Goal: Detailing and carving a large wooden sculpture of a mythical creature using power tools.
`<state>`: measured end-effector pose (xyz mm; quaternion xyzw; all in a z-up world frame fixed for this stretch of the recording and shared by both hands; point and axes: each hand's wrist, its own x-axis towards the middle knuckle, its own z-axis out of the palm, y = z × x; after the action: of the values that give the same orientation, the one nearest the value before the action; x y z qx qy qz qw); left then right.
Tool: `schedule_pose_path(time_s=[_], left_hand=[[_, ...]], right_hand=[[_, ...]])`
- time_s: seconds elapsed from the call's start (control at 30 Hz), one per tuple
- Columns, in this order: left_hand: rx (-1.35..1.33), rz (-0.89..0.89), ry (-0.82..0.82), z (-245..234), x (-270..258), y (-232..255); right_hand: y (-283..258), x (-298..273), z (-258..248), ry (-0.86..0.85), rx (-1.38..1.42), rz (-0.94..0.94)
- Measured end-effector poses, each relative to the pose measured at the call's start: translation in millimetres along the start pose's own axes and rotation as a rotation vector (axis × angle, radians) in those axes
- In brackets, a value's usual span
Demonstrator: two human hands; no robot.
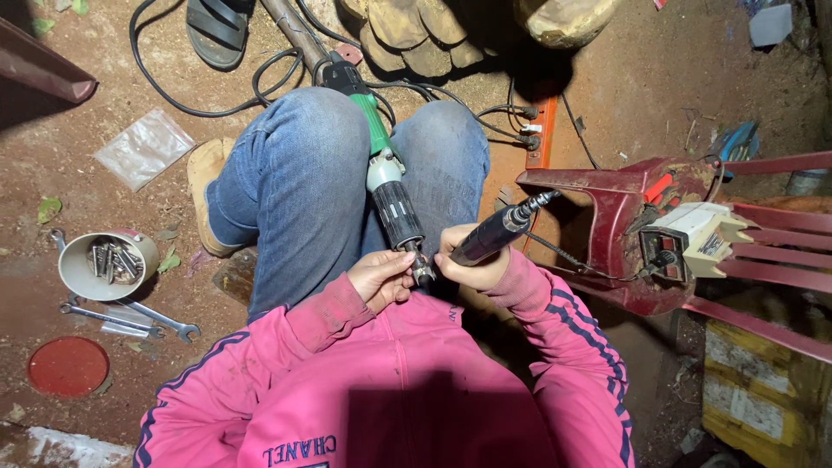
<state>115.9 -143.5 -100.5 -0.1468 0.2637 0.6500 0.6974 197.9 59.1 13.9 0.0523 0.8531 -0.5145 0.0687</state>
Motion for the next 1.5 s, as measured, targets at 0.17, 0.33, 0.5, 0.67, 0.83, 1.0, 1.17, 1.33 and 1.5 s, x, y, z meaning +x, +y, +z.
schedule_pose_path(time_s=[0.17, 0.33, 0.5, 0.67, 0.83, 1.0, 1.17, 1.33, 1.5], left_hand=[[0.007, 0.002, -0.001, 3, -4, 3], [0.024, 0.003, -0.002, 5, -4, 4], [0.017, 0.005, -0.008, 3, -4, 4], [0.012, 0.009, -0.015, 0, -2, 2], [0.002, 0.010, -0.010, 1, -1, 1], [0.003, -0.003, -0.003, 4, -3, 4], [0.006, 0.000, -0.002, 11, -8, 8], [0.011, -0.003, -0.002, 8, -7, 7], [0.011, 0.002, 0.016, 8, -7, 6]], right_hand=[[-11, 0, -8, 0.019, 0.002, 0.003], [-12, -3, -1, 0.010, 0.012, -0.043], [5, -6, 10, -0.009, -0.003, -0.050], [0, -4, 8, -0.015, 0.004, -0.058], [-13, 2, 2, -0.035, 0.030, -0.068], [2, 2, 10, -0.023, 0.075, -0.017], [4, 3, 9, -0.009, 0.118, 0.007], [15, 2, 16, 0.023, 0.109, 0.035], [7, 3, 14, 0.037, 0.083, 0.027]])
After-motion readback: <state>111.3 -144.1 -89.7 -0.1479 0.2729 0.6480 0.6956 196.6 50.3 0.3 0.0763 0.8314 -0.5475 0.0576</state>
